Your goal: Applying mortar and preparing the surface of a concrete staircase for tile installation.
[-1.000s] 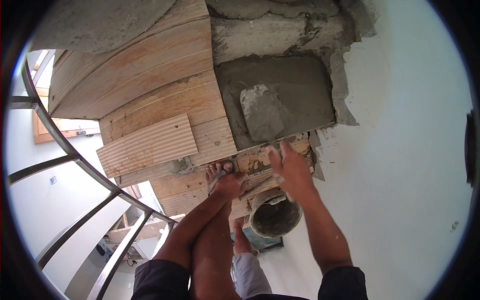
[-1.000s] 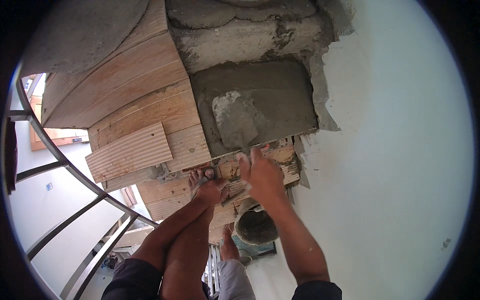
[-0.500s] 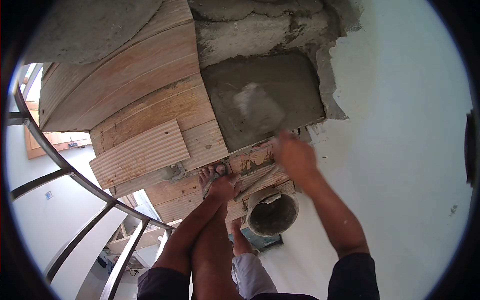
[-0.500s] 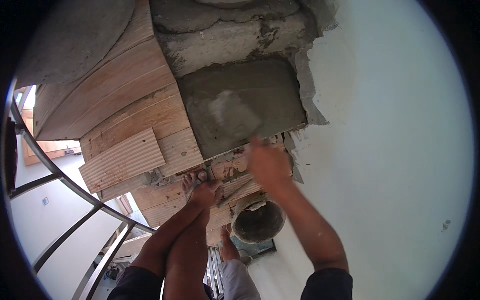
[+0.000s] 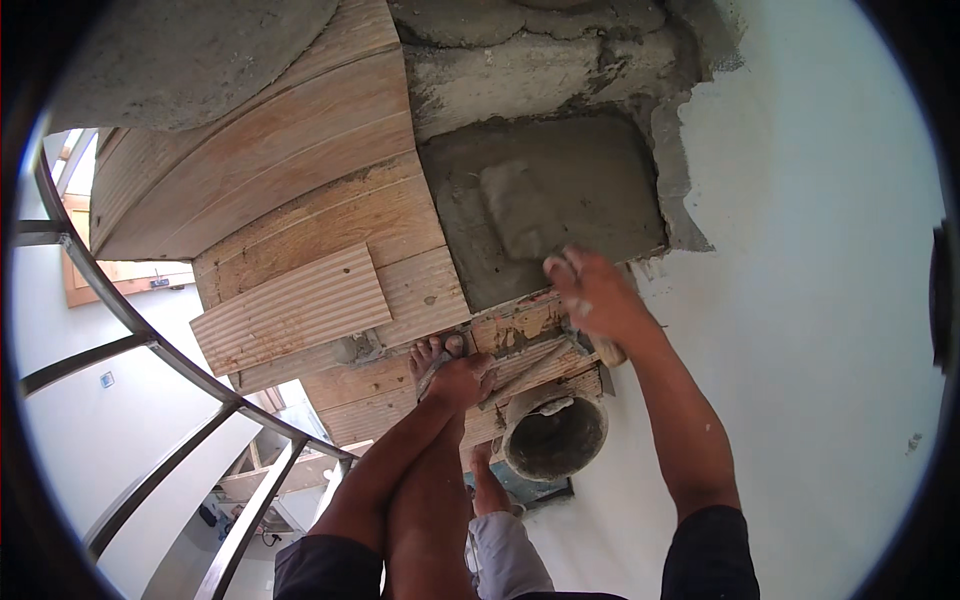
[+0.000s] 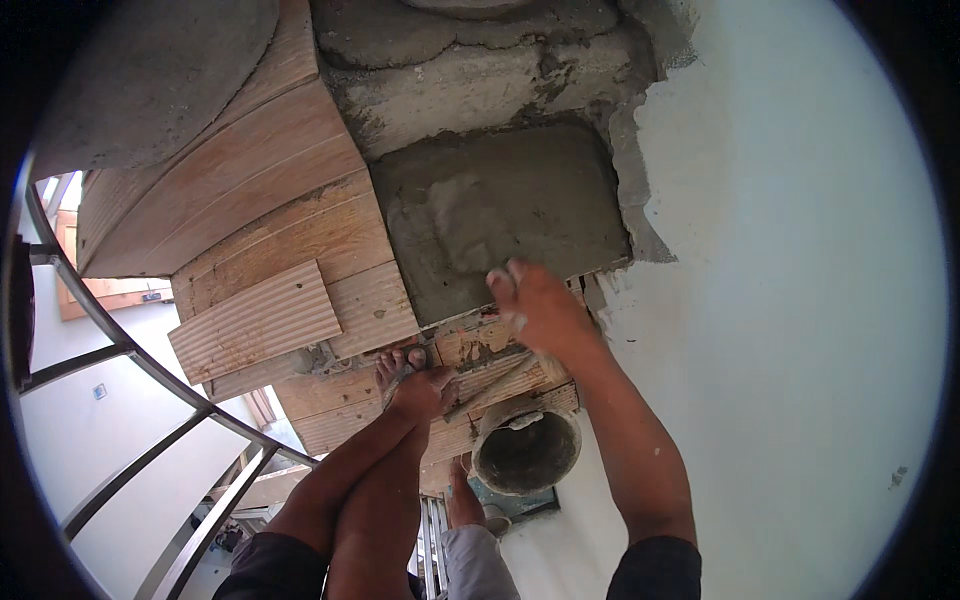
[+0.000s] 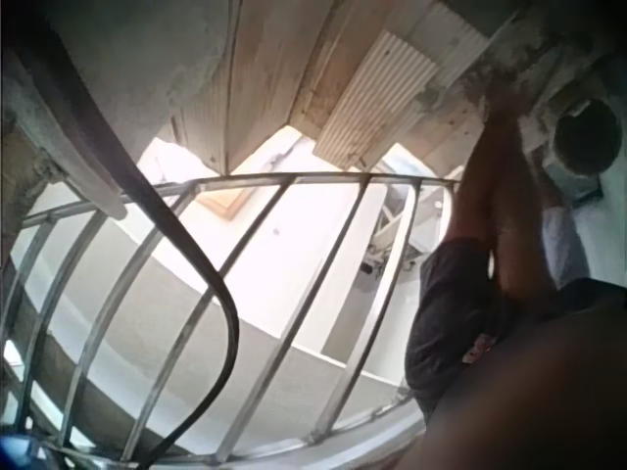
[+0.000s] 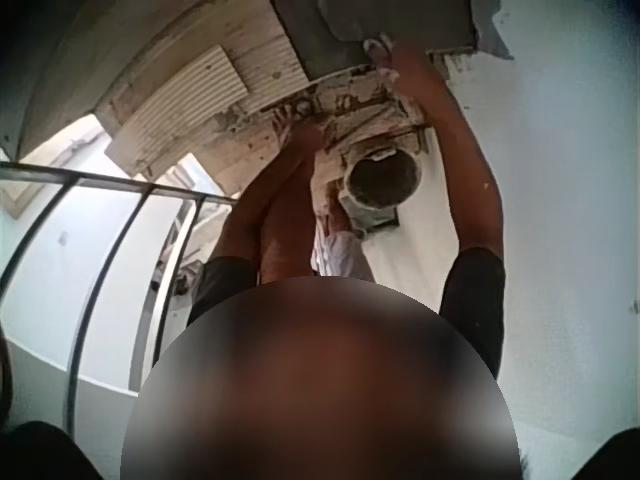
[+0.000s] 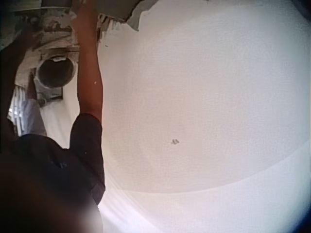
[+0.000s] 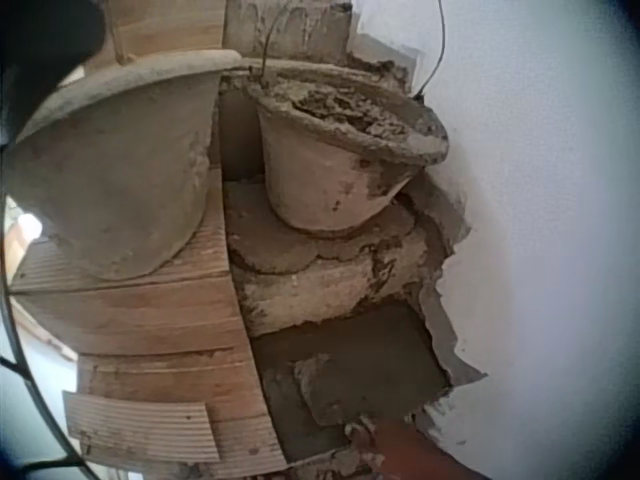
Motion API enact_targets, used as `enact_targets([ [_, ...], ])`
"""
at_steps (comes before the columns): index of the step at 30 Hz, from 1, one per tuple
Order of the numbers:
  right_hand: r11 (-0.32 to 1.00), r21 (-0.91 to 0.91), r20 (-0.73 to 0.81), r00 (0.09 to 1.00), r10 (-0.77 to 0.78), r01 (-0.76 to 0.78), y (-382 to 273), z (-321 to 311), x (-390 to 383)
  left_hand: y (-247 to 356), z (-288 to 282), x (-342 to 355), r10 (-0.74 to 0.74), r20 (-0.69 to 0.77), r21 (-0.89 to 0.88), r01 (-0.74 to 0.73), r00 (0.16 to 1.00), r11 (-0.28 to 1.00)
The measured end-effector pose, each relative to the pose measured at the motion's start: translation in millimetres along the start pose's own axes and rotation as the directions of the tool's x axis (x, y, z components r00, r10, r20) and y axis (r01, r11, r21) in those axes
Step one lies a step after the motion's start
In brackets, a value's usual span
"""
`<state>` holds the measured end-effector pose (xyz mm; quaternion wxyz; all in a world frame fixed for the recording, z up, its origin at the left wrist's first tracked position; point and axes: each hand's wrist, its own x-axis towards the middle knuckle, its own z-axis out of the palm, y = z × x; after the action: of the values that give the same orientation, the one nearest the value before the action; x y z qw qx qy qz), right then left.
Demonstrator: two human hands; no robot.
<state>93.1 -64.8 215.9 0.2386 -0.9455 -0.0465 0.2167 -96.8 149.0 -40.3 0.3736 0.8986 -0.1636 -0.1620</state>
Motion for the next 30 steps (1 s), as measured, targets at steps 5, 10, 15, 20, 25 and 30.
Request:
enact_targets([
  [5,0.966,-0.253,0.096,0.992,0.083,-0.057,-28.2,-7.3,-36.2,23.2,-22.7,8.5,0.05,0.049,-0.046,-0.048,0.998,0.998],
  [10,0.91,-0.414,0.039,0.999,-0.011,0.026,-23.3,3.4,-22.7,30.9,-29.9,10.2,0.01,0.052,0.004,-0.01,0.999,1.0],
  [15,0.854,-0.505,-0.112,0.991,0.078,-0.125,15.6,-25.3,32.5,29.6,-30.1,9.2,0.009,0.045,-0.065,-0.006,0.999,0.998],
  [20,0.936,-0.18,-0.172,0.947,0.273,-0.303,66.6,-69.7,31.8,25.4,-31.7,9.1,0.037,-0.05,-0.055,-0.04,0.998,0.998],
  [25,0.964,0.224,-0.19,0.977,-0.099,0.142,97.3,-11.0,-42.1,31.2,-24.1,12.6,0.063,0.091,-0.155,-0.049,0.994,0.987],
  [30,0.986,0.074,0.077,0.986,0.146,-0.152,-30.2,9.8,-59.0,16.4,-32.6,4.9,0.014,0.074,-0.207,0.002,0.997,0.978],
])
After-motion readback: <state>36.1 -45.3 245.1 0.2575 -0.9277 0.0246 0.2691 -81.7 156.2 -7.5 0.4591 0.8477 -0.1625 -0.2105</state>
